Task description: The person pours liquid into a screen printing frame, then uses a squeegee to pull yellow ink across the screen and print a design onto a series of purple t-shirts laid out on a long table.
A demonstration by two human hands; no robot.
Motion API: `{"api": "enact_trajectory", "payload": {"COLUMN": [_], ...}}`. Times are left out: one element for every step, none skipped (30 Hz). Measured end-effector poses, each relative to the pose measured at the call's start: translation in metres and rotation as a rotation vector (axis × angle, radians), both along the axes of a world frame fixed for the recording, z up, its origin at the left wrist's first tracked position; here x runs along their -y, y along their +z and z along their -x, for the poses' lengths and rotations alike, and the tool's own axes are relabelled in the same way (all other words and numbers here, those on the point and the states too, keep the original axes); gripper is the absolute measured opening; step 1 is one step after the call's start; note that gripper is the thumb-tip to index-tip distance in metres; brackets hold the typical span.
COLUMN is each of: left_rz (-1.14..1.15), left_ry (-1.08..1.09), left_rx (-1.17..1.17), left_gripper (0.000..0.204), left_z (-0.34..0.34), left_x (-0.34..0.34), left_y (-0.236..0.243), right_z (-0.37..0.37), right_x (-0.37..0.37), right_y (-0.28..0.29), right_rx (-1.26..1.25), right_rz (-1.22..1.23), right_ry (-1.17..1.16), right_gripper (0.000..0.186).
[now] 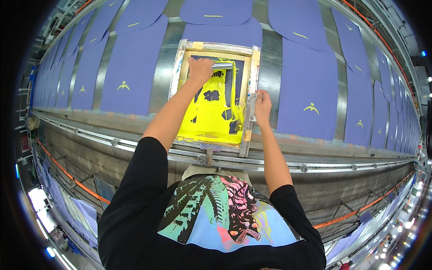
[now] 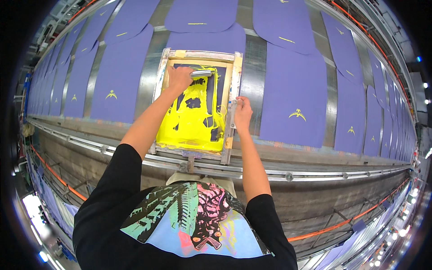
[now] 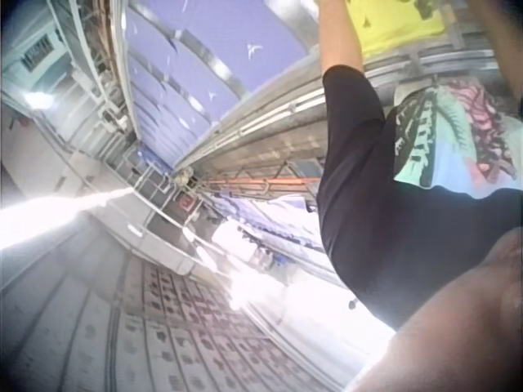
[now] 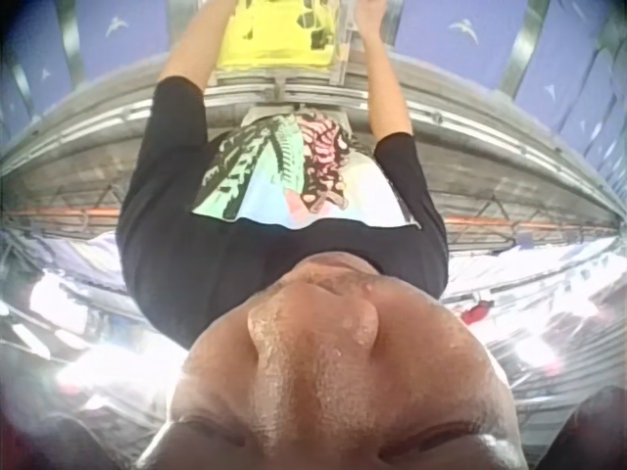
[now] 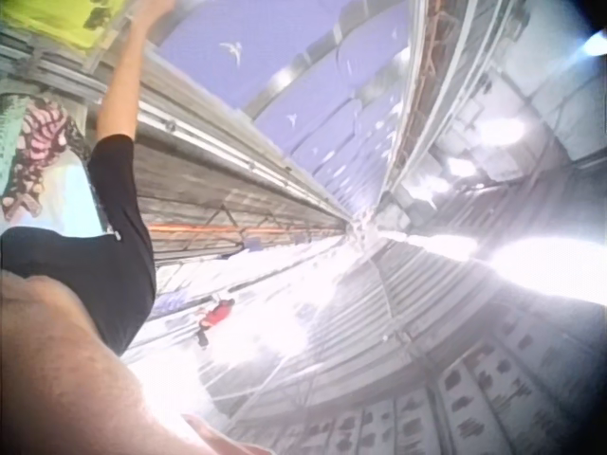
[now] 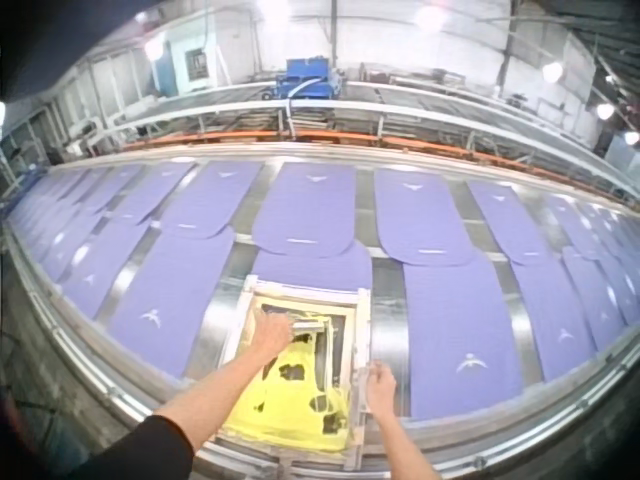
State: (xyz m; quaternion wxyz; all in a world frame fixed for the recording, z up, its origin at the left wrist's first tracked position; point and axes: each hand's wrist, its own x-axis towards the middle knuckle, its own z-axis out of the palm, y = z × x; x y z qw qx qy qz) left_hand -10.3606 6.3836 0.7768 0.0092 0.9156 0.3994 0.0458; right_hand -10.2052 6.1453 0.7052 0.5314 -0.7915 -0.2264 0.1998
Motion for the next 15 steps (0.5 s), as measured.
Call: {"api": "enact_trajectory", "payload": {"left_rz": [0.002, -0.031, -0.036, -0.041, -0.05, -0.007, 0.006, 0.014, -0.002, 0.006, 0.02, 0.053, 0.085, 0.089, 0.082], "left_ry": [0.016, -0.033, -0.053, -0.069, -0.086, -0.116, -0.133, -0.148, -0.189, -0.215, -0.232, -0.237, -0.242, -0.271, -0.292], "left_rx": [-0.033, 0.055, 0.038, 0.021, 0.009, -0.013, 0.004, 0.019, 0.059, 0.155, 0.203, 0.204, 0.205, 0.216, 0.223], "left_gripper": [0.033, 0.035, 0.036, 0.036, 0.036, 0.037, 0.037, 0.037, 0.038, 0.035, 0.033, 0.034, 0.034, 0.036, 0.038], "left_z": [-0.002, 0.007, 0.014, 0.021, 0.027, 0.038, 0.05, 0.064, 0.076, 0.092, 0.103, 0.113, 0.123, 0.133, 0.144], "left_x": [0.001, 0.01, 0.024, 0.04, 0.054, 0.067, 0.086, 0.104, 0.122, 0.137, 0.152, 0.163, 0.173, 0.18, 0.181], "left_y": [0.001, -0.007, -0.009, -0.011, -0.011, -0.014, -0.019, -0.024, -0.026, -0.032, -0.031, -0.029, -0.027, -0.024, -0.021], "right_z": [0.0, 0.0, 0.001, 0.002, 0.0, -0.004, -0.005, -0.005, -0.006, -0.007, -0.01, -0.011, -0.012, -0.014, -0.013], "right_x": [0.0, 0.001, 0.001, 0.001, 0.0, -0.001, 0.001, 0.002, 0.002, 0.0, -0.002, -0.001, -0.001, -0.005, -0.011], "right_y": [0.002, 0.002, 0.003, 0.002, -0.005, -0.012, -0.019, -0.017, -0.019, -0.021, -0.023, -0.026, -0.028, -0.026, -0.019], "right_rx": [-0.017, 0.01, 0.033, 0.055, 0.05, 0.045, 0.041, 0.015, -0.013, -0.041, -0.065, -0.087, -0.109, -0.125, -0.063], "right_rz": [0.022, -0.002, -0.025, -0.05, -0.058, -0.069, -0.08, -0.049, -0.054, -0.06, -0.066, -0.077, -0.087, -0.101, -0.098], "right_ry": [0.007, 0.001, -0.004, -0.004, -0.014, -0.018, -0.021, -0.004, 0.005, 0.018, 0.028, 0.043, 0.057, 0.076, 0.067], "right_gripper": [0.018, 0.018, 0.018, 0.018, 0.018, 0.018, 0.017, 0.016, 0.016, 0.016, 0.016, 0.016, 0.016, 0.017, 0.017]}}
